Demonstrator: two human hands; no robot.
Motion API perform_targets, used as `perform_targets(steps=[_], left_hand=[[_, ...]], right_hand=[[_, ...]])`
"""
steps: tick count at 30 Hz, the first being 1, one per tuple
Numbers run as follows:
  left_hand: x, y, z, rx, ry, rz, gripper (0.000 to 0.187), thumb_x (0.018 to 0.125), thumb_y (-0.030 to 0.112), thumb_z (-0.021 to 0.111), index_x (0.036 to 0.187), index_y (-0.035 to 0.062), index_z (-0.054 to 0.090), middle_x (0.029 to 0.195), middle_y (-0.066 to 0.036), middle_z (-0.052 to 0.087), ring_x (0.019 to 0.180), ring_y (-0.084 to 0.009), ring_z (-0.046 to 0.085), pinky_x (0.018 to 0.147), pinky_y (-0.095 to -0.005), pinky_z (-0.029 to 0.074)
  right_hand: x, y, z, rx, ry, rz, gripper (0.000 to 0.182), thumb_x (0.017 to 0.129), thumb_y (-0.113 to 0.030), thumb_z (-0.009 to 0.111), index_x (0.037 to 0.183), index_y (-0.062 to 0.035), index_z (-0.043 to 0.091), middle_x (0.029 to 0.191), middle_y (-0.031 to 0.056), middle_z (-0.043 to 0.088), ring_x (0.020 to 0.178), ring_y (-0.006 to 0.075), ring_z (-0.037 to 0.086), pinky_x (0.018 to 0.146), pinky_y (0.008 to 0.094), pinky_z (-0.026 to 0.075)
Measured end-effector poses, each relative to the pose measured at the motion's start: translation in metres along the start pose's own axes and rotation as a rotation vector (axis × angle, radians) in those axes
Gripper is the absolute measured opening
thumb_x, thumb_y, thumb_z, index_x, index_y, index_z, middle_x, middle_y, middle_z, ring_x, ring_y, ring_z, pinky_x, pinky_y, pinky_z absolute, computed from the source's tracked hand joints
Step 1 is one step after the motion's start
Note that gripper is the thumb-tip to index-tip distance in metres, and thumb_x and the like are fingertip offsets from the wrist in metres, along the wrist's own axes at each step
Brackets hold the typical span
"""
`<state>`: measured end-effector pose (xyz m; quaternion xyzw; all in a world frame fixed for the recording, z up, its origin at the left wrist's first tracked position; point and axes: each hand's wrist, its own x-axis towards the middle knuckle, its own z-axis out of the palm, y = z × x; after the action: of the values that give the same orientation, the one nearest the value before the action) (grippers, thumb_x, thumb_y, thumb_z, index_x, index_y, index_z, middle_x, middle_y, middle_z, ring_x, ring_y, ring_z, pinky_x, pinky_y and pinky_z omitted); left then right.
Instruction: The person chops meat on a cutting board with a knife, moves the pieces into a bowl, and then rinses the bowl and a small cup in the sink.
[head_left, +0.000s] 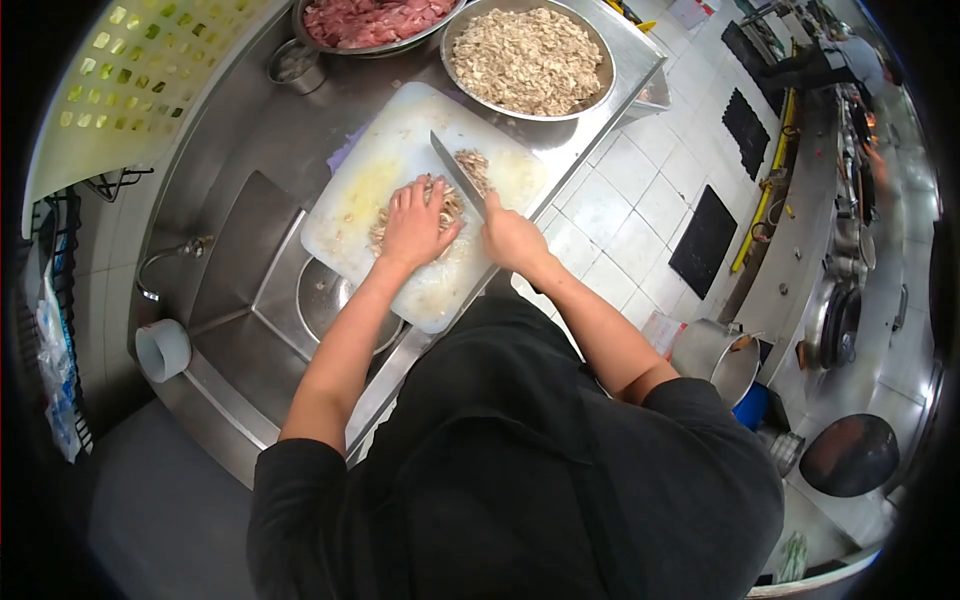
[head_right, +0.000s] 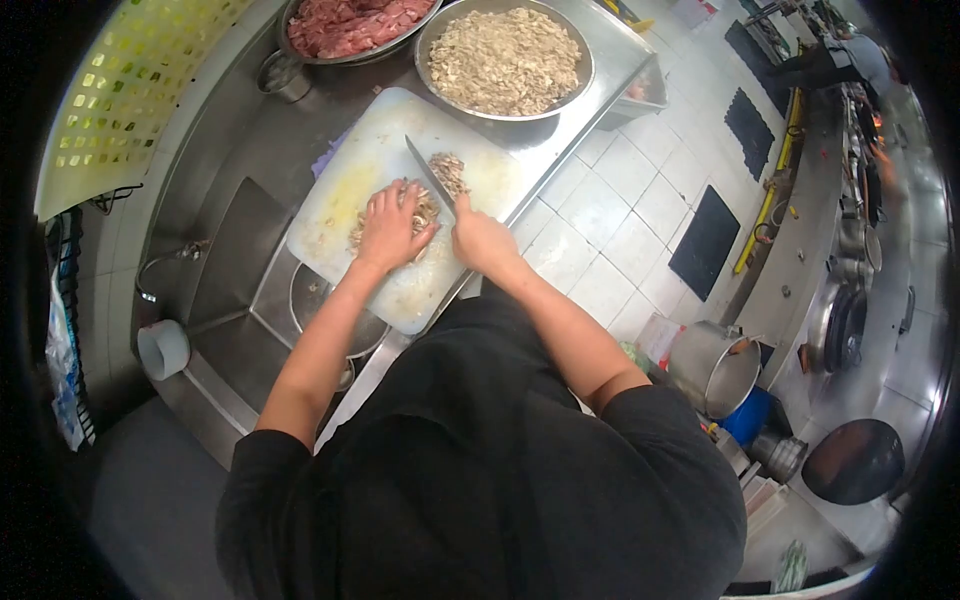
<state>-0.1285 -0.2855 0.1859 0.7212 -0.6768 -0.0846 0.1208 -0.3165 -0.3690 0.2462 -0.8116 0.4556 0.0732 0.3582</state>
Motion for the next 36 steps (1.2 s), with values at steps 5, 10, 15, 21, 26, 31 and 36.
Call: perform_targets(steps=[5,10,15,21,26,31,36], left_hand=[[0.005,-0.007,-0.011,-0.157,0.213,0.079,0.059,0.093,0.04,0.071,0.141,0.007,0.058,0.145,-0.02,0.053,0.132,-0.0386,0.05,0.115,-0.0506,0.035],[0.018,-0.021,-0.001,-0.324,0.18,0.191,0.017,0.094,0.02,0.07,0.107,0.0096,0.075,0.122,-0.004,0.067,0.123,-0.0273,0.059,0.109,-0.049,0.04],[0.014,-0.016,0.007,-0.357,0.227,0.183,0.016,0.091,0.018,0.072,0.103,0.008,0.076,0.113,-0.005,0.071,0.114,-0.0274,0.062,0.1,-0.0437,0.048],[0.012,-0.017,0.008,-0.39,0.276,0.18,0.015,0.089,0.015,0.073,0.101,0.0069,0.076,0.111,-0.007,0.072,0.11,-0.0279,0.064,0.095,-0.042,0.052],[0.01,-0.017,0.011,-0.419,0.263,0.165,0.015,0.088,0.014,0.073,0.1,0.0067,0.076,0.113,-0.007,0.073,0.111,-0.0283,0.064,0.095,-0.0424,0.052],[0.012,-0.015,0.008,-0.423,0.261,0.174,0.015,0.087,0.011,0.074,0.101,0.0055,0.074,0.112,-0.009,0.071,0.111,-0.0311,0.063,0.097,-0.0432,0.051],[0.012,-0.012,-0.007,-0.423,0.136,0.085,0.018,0.089,0.018,0.073,0.103,0.0075,0.075,0.116,-0.008,0.071,0.118,-0.0279,0.06,0.106,-0.0469,0.043]], right_hand=[[-0.005,-0.008,0.0,0.007,0.025,-0.013,0.028,0.095,-0.008,0.051,0.119,0.0041,0.044,0.09,0.035,0.071,0.088,0.0536,0.07,0.082,0.0628,0.053],[-0.013,-0.02,-0.008,-0.023,0.017,0.005,0.028,0.094,-0.006,0.051,0.118,0.0047,0.044,0.091,0.0346,0.071,0.089,0.0531,0.07,0.082,0.0617,0.054],[-0.03,-0.033,-0.017,-0.134,-0.081,0.014,0.028,0.095,-0.004,0.047,0.121,0.0058,0.046,0.093,0.0336,0.072,0.089,0.0519,0.071,0.081,0.0602,0.054],[0.026,-0.006,0.022,-0.056,0.051,-0.162,0.027,0.098,-0.002,0.044,0.123,0.007,0.046,0.097,0.0346,0.072,0.093,0.0518,0.071,0.084,0.0578,0.055],[0.007,-0.014,-0.005,-0.078,-0.063,-0.126,0.024,0.096,-0.005,0.047,0.118,0.0061,0.046,0.095,0.0375,0.069,0.093,0.0543,0.069,0.082,0.0601,0.053],[0.031,-0.005,0.023,-0.01,0.063,-0.205,0.027,0.095,-0.008,0.052,0.117,0.0073,0.046,0.093,0.0383,0.069,0.092,0.0543,0.069,0.083,0.0599,0.053],[0.042,-0.017,-0.032,0.01,0.078,-0.237,0.026,0.096,-0.009,0.056,0.114,0.0083,0.049,0.092,0.0396,0.068,0.09,0.0551,0.068,0.081,0.0609,0.053]])
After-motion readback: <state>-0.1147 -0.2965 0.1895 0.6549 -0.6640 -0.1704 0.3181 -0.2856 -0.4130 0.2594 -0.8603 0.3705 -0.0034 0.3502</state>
